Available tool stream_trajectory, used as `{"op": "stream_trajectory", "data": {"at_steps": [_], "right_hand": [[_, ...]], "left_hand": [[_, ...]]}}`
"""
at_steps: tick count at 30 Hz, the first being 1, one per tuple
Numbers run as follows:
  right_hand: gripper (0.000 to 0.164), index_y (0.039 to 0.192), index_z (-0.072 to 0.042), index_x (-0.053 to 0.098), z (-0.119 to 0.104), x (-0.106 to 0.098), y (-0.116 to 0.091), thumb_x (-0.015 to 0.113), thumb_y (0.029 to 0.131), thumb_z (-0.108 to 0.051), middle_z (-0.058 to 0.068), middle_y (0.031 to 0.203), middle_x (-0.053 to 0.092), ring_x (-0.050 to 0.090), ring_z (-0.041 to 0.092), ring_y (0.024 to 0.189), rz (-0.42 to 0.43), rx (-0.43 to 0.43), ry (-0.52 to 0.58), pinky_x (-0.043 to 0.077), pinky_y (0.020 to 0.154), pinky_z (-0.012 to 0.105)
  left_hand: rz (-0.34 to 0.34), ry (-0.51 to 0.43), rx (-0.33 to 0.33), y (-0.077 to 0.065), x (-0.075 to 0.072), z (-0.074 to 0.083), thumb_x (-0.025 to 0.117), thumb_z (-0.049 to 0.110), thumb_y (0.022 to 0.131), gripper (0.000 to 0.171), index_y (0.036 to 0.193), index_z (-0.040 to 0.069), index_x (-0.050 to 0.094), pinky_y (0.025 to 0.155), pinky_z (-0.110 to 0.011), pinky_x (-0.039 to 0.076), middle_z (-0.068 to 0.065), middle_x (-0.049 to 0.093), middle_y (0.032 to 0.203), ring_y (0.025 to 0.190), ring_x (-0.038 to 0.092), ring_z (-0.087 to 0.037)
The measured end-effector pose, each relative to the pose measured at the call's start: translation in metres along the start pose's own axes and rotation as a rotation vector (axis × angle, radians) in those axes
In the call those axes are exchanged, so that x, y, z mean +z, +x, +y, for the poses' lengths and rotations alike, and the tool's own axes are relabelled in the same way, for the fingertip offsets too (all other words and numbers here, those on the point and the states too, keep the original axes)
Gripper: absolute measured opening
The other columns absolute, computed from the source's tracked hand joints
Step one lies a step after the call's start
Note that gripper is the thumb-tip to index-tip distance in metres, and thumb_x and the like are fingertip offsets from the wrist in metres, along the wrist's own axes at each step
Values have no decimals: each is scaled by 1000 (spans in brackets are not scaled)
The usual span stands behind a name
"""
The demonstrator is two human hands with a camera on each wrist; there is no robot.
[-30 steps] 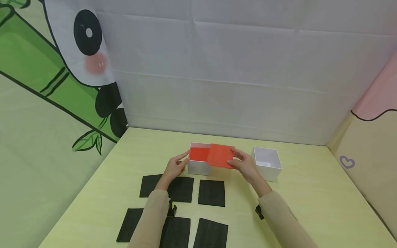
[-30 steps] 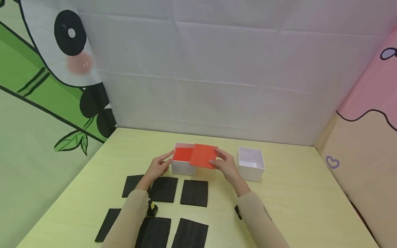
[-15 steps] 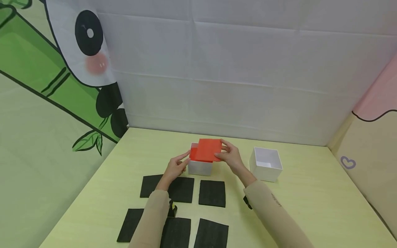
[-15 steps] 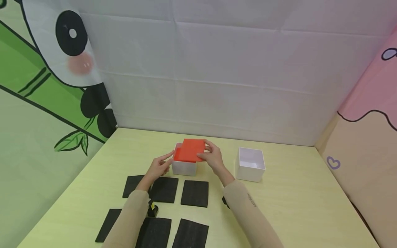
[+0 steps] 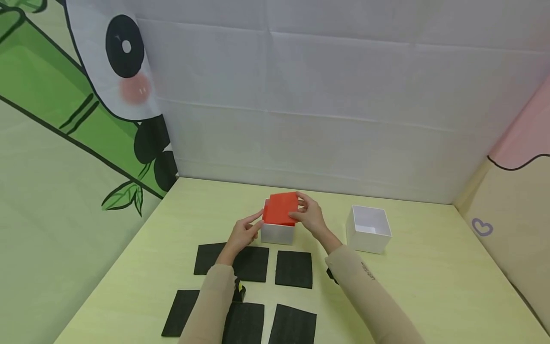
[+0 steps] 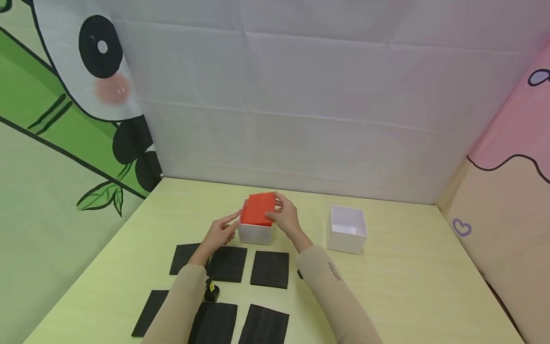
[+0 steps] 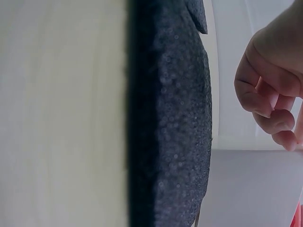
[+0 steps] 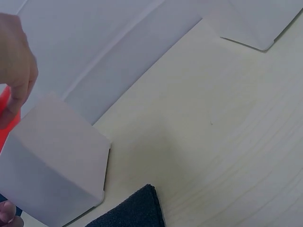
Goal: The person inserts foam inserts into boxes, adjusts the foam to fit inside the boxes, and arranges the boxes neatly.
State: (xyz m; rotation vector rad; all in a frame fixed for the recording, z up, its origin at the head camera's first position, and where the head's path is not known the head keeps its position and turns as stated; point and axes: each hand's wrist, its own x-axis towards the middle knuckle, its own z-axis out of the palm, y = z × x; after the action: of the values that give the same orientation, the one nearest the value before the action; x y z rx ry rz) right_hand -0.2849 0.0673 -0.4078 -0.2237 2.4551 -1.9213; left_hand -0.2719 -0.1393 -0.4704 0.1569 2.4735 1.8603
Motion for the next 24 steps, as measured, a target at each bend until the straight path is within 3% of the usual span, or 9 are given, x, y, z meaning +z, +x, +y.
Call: {"op": "stream_trajectory", "data": {"at_steps": [9,16,24], "right_hand": [[70,136,-3,35,-1,7,4,67,75,6,20,119,53,56,26,91,-10,24,-67,50,71,32],[67,132,1,38,2,10,8,70,73,3,18,112,58,52,23,84,18,-37,-289,46,63,27],[62,126,6,44,7,13,2,73,72,-3,19,110,56,48,30,99,15,-122,-514,45,78,35]], "left_hand": [[0,-3,-7,0,0,0,57,31,87,46,131,22,48,43,-23,28,-5,44,53,43,32,-12],[2,9,-3,1,0,1,58,32,87,46,131,23,48,43,-23,29,-5,44,54,43,34,-13],[6,10,-1,0,1,0,57,32,87,46,131,22,48,43,-23,28,-5,43,53,43,33,-13]]}}
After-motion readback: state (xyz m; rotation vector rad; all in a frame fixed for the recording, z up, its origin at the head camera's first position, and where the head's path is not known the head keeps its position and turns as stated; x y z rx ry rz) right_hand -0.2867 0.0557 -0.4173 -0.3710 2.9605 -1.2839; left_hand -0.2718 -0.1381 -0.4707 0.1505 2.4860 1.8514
